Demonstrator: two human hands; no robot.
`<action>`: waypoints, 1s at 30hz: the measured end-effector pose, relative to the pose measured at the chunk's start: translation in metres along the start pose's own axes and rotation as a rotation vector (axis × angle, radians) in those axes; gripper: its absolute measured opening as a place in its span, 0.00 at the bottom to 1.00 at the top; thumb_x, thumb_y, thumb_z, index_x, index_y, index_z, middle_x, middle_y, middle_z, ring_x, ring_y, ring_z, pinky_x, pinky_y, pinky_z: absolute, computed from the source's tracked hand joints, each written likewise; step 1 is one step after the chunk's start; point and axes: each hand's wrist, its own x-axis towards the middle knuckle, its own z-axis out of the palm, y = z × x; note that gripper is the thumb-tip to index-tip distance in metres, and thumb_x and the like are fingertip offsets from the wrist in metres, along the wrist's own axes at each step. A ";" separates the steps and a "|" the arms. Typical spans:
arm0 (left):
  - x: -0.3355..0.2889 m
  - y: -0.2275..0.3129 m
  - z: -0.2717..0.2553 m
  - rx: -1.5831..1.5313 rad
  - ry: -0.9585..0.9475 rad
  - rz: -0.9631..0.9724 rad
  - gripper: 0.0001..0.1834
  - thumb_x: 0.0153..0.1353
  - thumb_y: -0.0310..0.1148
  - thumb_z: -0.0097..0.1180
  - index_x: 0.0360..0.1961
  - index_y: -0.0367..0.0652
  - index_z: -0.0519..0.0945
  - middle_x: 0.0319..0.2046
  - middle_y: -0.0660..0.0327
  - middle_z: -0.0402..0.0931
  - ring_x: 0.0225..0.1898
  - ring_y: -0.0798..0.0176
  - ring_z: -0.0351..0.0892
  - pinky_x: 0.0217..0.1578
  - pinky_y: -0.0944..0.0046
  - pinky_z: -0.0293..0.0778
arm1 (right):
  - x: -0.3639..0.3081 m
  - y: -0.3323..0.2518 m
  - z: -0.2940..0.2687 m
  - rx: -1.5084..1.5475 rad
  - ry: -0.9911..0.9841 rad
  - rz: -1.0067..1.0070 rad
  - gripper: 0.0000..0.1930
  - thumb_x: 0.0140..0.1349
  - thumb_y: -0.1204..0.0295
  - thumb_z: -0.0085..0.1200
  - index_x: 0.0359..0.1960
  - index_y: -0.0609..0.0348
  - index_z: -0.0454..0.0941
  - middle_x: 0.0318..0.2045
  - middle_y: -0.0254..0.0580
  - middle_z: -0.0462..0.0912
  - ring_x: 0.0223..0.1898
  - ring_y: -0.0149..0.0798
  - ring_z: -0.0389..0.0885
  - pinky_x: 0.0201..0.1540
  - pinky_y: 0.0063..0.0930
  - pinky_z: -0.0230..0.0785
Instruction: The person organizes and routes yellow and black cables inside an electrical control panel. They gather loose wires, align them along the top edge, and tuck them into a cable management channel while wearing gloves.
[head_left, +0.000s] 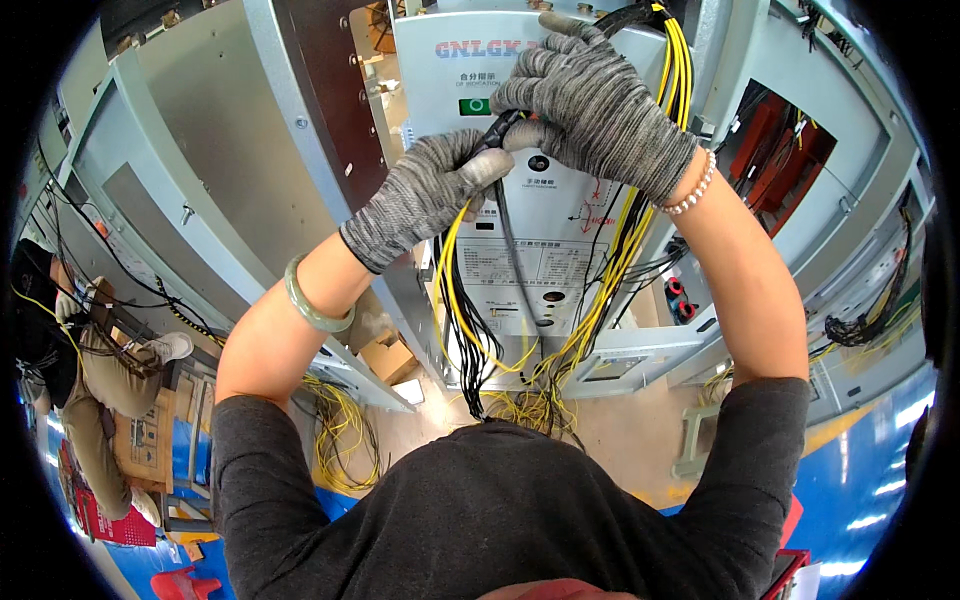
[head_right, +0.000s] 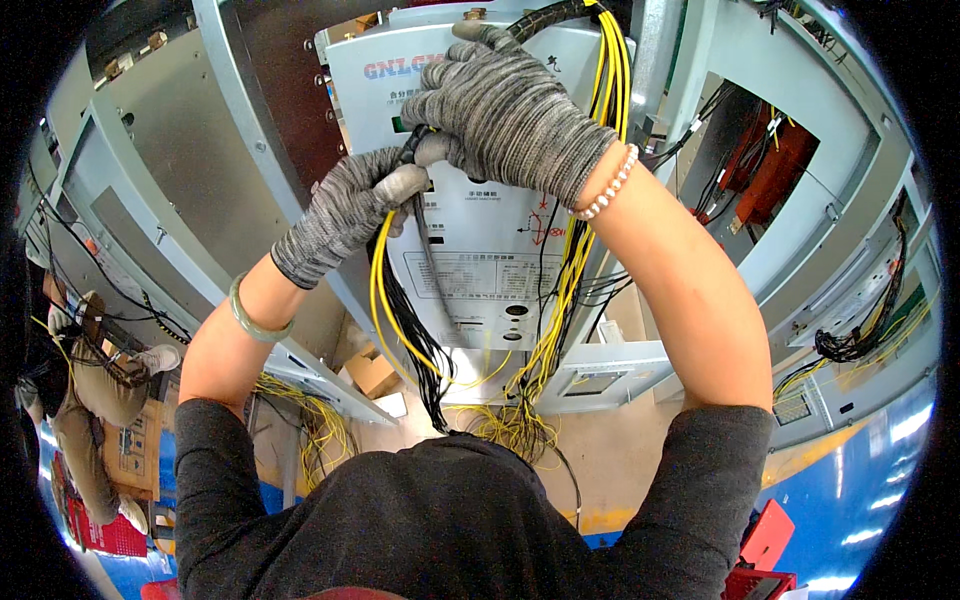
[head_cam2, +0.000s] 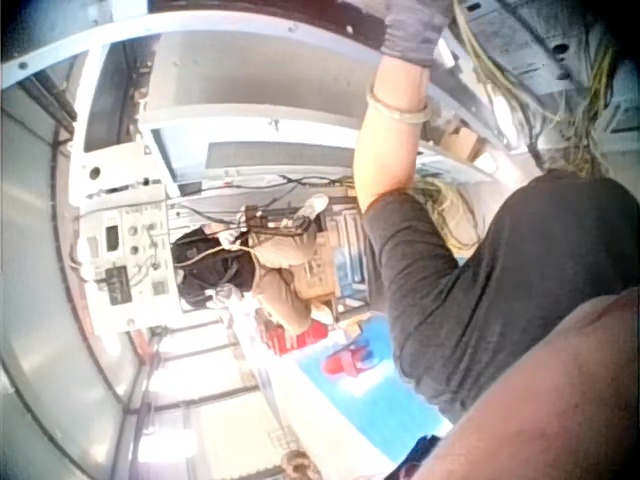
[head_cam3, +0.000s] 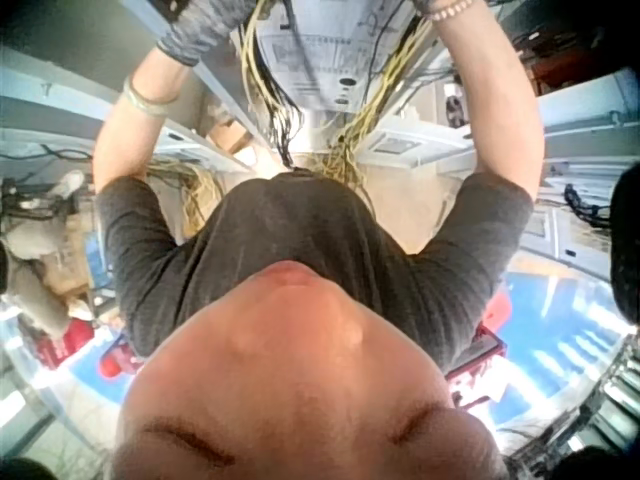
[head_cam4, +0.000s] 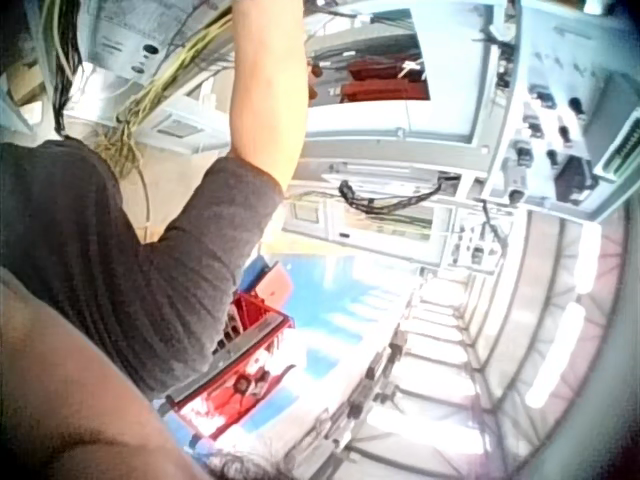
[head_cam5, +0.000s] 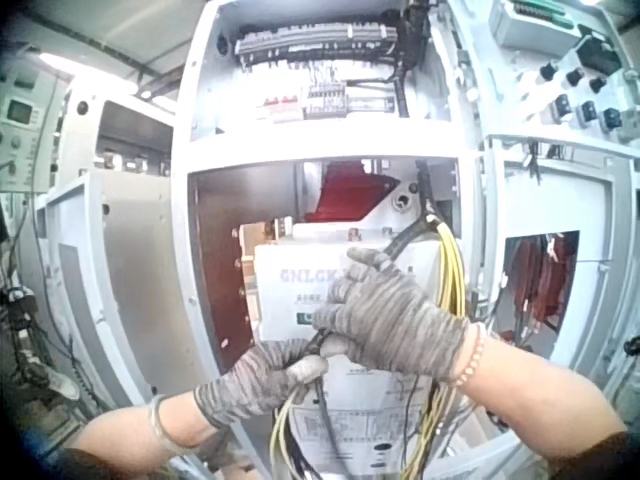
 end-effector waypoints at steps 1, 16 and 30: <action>0.000 0.003 0.001 0.077 0.025 -0.012 0.21 0.61 0.47 0.53 0.40 0.37 0.77 0.23 0.61 0.76 0.25 0.59 0.77 0.33 0.60 0.75 | 0.000 0.001 0.002 0.006 0.017 -0.006 0.15 0.49 0.59 0.59 0.40 0.40 0.80 0.35 0.32 0.79 0.47 0.38 0.75 0.64 0.43 0.52; -0.014 0.013 -0.039 0.598 -0.065 0.473 0.25 0.51 0.26 0.56 0.52 0.34 0.71 0.35 0.46 0.77 0.38 0.46 0.77 0.44 0.56 0.74 | 0.000 -0.001 -0.023 0.071 -0.037 -0.051 0.16 0.53 0.54 0.54 0.37 0.48 0.79 0.32 0.36 0.77 0.41 0.40 0.76 0.61 0.45 0.53; 0.017 -0.014 -0.055 0.274 -0.126 0.239 0.15 0.67 0.38 0.47 0.47 0.39 0.76 0.31 0.59 0.78 0.34 0.68 0.75 0.44 0.66 0.71 | 0.000 0.000 -0.003 0.042 -0.016 0.000 0.17 0.49 0.54 0.59 0.39 0.44 0.79 0.35 0.35 0.78 0.48 0.41 0.75 0.64 0.43 0.51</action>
